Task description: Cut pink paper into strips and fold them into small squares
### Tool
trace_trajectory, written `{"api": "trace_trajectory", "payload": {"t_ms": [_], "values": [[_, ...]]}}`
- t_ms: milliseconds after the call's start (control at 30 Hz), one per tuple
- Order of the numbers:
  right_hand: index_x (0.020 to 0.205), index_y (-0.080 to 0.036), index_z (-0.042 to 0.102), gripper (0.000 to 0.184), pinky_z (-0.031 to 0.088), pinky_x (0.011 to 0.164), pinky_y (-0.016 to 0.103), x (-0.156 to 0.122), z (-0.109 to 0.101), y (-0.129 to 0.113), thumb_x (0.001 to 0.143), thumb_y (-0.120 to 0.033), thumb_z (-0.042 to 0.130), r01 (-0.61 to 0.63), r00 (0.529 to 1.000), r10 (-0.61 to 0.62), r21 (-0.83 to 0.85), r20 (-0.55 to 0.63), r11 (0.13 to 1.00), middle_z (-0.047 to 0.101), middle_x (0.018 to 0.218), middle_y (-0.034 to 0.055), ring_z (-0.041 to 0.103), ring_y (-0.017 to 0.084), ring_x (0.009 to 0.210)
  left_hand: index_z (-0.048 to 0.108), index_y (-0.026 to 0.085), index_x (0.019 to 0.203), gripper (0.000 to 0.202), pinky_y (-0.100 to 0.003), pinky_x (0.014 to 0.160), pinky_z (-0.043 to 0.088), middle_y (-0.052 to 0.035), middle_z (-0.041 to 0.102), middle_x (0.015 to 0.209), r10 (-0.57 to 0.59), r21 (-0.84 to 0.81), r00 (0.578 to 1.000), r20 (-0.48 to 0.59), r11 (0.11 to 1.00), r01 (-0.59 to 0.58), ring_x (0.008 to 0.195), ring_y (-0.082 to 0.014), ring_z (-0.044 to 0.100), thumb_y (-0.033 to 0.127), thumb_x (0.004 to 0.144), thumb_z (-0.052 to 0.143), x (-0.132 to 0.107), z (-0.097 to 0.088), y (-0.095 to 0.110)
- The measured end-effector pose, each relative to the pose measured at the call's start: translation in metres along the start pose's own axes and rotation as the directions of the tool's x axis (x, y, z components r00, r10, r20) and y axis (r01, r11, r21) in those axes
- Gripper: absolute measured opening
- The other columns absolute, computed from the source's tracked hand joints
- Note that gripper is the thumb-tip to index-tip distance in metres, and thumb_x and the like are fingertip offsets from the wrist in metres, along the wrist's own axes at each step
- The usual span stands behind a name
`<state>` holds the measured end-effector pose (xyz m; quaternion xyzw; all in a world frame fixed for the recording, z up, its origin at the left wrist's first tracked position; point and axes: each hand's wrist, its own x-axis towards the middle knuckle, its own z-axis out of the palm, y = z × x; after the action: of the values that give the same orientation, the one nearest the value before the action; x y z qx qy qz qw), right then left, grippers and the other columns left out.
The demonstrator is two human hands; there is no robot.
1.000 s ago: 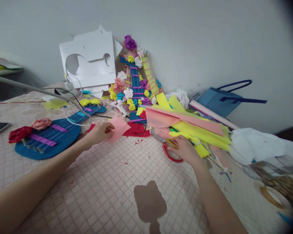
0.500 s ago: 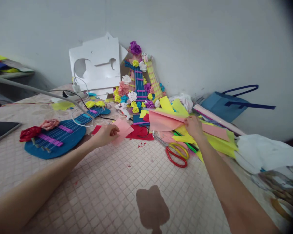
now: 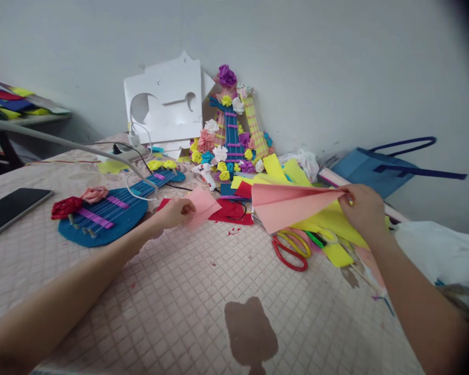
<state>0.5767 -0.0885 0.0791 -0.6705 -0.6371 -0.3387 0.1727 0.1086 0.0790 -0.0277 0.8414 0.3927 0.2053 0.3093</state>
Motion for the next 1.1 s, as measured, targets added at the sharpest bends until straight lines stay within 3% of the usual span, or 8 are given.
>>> {"api": "trace_trajectory", "payload": {"t_ms": [167, 300, 467, 633, 800, 1100], "values": [[0.094, -0.017, 0.061, 0.017, 0.043, 0.079, 0.037, -0.030, -0.039, -0.025, 0.084, -0.019, 0.047, 0.183, 0.983, -0.183, 0.032, 0.008, 0.983, 0.068, 0.091, 0.0120, 0.061, 0.027, 0.089, 0.062, 0.014, 0.082, 0.019, -0.022, 0.056, 0.045, -0.0022, 0.064, 0.066, 0.012, -0.060, 0.999, 0.045, 0.998, -0.009, 0.062, -0.0137, 0.060, 0.026, 0.069, 0.054, 0.002, -0.002, -0.005], [0.096, -0.018, 0.060, 0.016, 0.045, 0.079, 0.038, -0.057, -0.059, -0.051, 0.085, -0.020, 0.048, 0.309, 0.949, -0.312, 0.072, 0.043, 0.948, 0.068, 0.092, 0.0090, 0.062, 0.025, 0.089, 0.061, 0.014, 0.083, 0.020, -0.022, 0.056, 0.045, -0.0023, 0.065, 0.069, 0.000, -0.104, 0.996, 0.088, 0.995, 0.009, 0.063, -0.0138, 0.061, 0.024, 0.066, 0.055, 0.003, -0.003, -0.006], [0.102, -0.020, 0.057, 0.019, 0.044, 0.083, 0.040, -0.079, -0.069, -0.078, 0.089, -0.022, 0.043, 0.321, 0.925, -0.349, 0.183, 0.149, 0.929, 0.068, 0.098, 0.0076, 0.061, 0.025, 0.092, 0.062, 0.015, 0.087, 0.028, -0.020, 0.057, 0.046, -0.0007, 0.065, 0.070, -0.002, -0.129, 0.993, 0.116, 0.992, 0.017, 0.065, -0.0127, 0.060, 0.020, 0.059, 0.060, 0.003, -0.005, -0.007], [0.099, -0.019, 0.059, 0.021, 0.045, 0.082, 0.041, -0.086, -0.078, -0.103, 0.089, -0.018, 0.042, 0.371, 0.896, -0.417, 0.258, 0.153, 0.892, 0.068, 0.097, 0.0074, 0.061, 0.024, 0.090, 0.062, 0.014, 0.084, 0.027, -0.021, 0.060, 0.047, -0.0012, 0.064, 0.073, -0.001, -0.141, 0.994, 0.111, 0.990, 0.016, 0.065, -0.0116, 0.059, 0.015, 0.058, 0.055, 0.003, -0.005, -0.007], [0.098, -0.021, 0.061, 0.023, 0.046, 0.083, 0.043, -0.091, -0.085, -0.123, 0.086, -0.017, 0.042, 0.336, 0.875, -0.427, 0.350, 0.229, 0.875, 0.068, 0.098, 0.0073, 0.062, 0.024, 0.091, 0.062, 0.014, 0.082, 0.024, -0.022, 0.061, 0.048, -0.0018, 0.064, 0.072, 0.007, -0.148, 0.994, 0.111, 0.989, 0.010, 0.065, -0.0118, 0.059, 0.016, 0.060, 0.054, 0.004, -0.006, -0.007], [0.096, -0.020, 0.059, 0.022, 0.049, 0.075, 0.039, -0.093, -0.092, -0.141, 0.084, -0.012, 0.043, 0.381, 0.864, -0.469, 0.370, 0.183, 0.847, 0.068, 0.094, 0.0074, 0.063, 0.024, 0.086, 0.060, 0.013, 0.090, 0.032, -0.022, 0.056, 0.047, -0.0018, 0.063, 0.071, -0.002, -0.141, 0.994, 0.109, 0.990, 0.017, 0.064, -0.0135, 0.061, 0.024, 0.060, 0.061, 0.001, -0.006, -0.003]]}}
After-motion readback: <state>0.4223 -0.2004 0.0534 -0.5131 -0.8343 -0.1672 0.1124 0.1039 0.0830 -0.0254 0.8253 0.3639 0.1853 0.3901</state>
